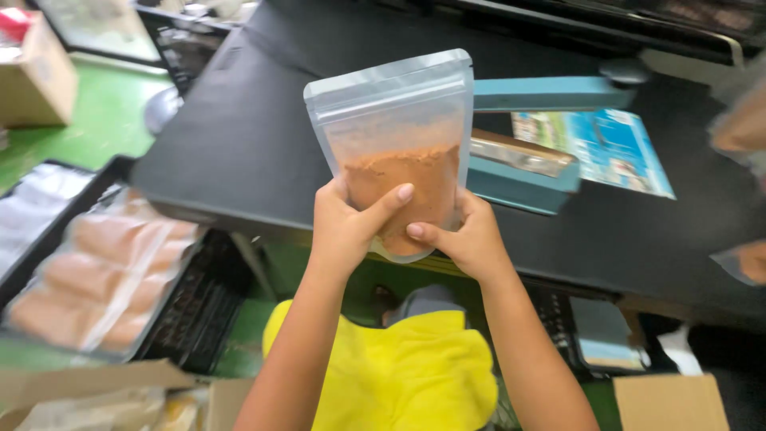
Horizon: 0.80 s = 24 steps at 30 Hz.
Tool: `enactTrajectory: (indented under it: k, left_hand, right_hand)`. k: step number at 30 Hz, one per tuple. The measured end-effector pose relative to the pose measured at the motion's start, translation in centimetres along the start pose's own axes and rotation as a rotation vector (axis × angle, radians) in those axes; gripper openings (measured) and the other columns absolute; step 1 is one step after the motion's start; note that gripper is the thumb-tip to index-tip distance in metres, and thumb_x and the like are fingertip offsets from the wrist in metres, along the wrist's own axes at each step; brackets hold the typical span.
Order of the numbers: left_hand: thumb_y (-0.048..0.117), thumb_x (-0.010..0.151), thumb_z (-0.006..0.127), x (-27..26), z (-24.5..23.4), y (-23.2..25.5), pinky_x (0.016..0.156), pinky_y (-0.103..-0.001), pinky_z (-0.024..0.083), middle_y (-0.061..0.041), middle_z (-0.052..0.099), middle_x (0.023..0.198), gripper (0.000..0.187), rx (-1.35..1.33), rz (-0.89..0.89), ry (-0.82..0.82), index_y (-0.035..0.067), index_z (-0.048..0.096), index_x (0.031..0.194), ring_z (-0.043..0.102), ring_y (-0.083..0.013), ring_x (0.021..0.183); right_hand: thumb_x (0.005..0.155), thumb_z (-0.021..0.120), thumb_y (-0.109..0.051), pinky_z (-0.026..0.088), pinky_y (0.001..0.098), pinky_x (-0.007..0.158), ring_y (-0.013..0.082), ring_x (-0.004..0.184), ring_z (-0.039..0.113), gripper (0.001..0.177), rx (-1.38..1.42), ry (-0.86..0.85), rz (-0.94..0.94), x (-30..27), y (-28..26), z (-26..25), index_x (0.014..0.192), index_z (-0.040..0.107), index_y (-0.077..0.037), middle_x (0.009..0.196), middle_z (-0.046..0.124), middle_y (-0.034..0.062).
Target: Sealing plastic pouches filled with food powder using a manual heat sealer and organizing them into crates and boxes.
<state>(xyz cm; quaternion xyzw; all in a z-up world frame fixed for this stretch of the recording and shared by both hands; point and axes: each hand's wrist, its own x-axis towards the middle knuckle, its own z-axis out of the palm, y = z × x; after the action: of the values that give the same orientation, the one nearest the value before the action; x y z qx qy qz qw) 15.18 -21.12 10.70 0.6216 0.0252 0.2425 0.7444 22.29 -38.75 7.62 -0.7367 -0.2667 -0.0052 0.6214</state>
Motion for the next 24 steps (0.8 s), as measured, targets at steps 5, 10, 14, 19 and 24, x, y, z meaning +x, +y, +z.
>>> enactTrajectory:
  k: [5,10,14,19,24]
  left_hand:
    - [0.035,0.084,0.083,-1.6,-6.8,-1.7,0.089,-0.035,0.059,-0.005,0.076,0.101,0.041,-0.115,0.107,0.275,0.005,0.073,0.111,0.068,-0.0105,0.097]
    - [0.025,0.102,0.067,-3.6,-12.7,-1.6,0.094,-0.029,0.056,0.002,0.071,0.096,0.02,-0.215,0.306,0.565,0.007,0.074,0.106,0.062,-0.0053,0.096]
    - [0.022,0.098,0.073,-5.4,-16.6,-3.5,0.085,-0.026,0.053,0.004,0.063,0.084,0.015,-0.128,0.334,0.65,0.007,0.072,0.095,0.056,-0.0036,0.086]
    - [0.02,0.097,0.076,-7.3,-21.2,-6.9,0.075,-0.021,0.05,0.005,0.056,0.074,0.019,-0.057,0.31,0.737,0.008,0.068,0.084,0.053,-0.0031,0.076]
    - [0.02,0.094,0.079,-8.0,-24.3,-8.1,0.068,-0.018,0.048,0.004,0.057,0.071,0.021,-0.1,0.317,0.828,0.009,0.064,0.083,0.054,-0.0026,0.07]
  right_hand:
    - [0.071,0.095,-0.028,0.059,0.0342,0.083,0.0101,0.088,0.069,0.045,-0.016,-0.146,-0.015,0.4,-2.5,7.3,0.107,0.073,-0.012,0.095,0.079,0.0033]
    - [0.072,0.094,-0.027,0.059,0.0325,0.08,0.0109,0.085,0.071,0.041,-0.024,-0.276,-0.005,0.3,-3.6,12.8,0.103,0.073,-0.011,0.092,0.079,0.004]
    - [0.07,0.095,-0.023,0.059,0.0341,0.078,0.0126,0.083,0.069,0.04,0.008,-0.371,0.052,-0.6,-3.5,16.6,0.101,0.074,-0.008,0.088,0.078,0.0059]
    - [0.069,0.094,-0.021,0.059,0.0342,0.077,0.0121,0.082,0.069,0.038,0.052,-0.477,0.109,-1.2,-2.4,21.3,0.099,0.074,-0.009,0.087,0.078,0.0052]
    - [0.068,0.095,-0.024,0.06,0.0314,0.073,0.0113,0.081,0.069,0.038,0.147,-0.595,0.198,-2.0,-0.2,26.1,0.098,0.075,-0.01,0.086,0.077,0.004]
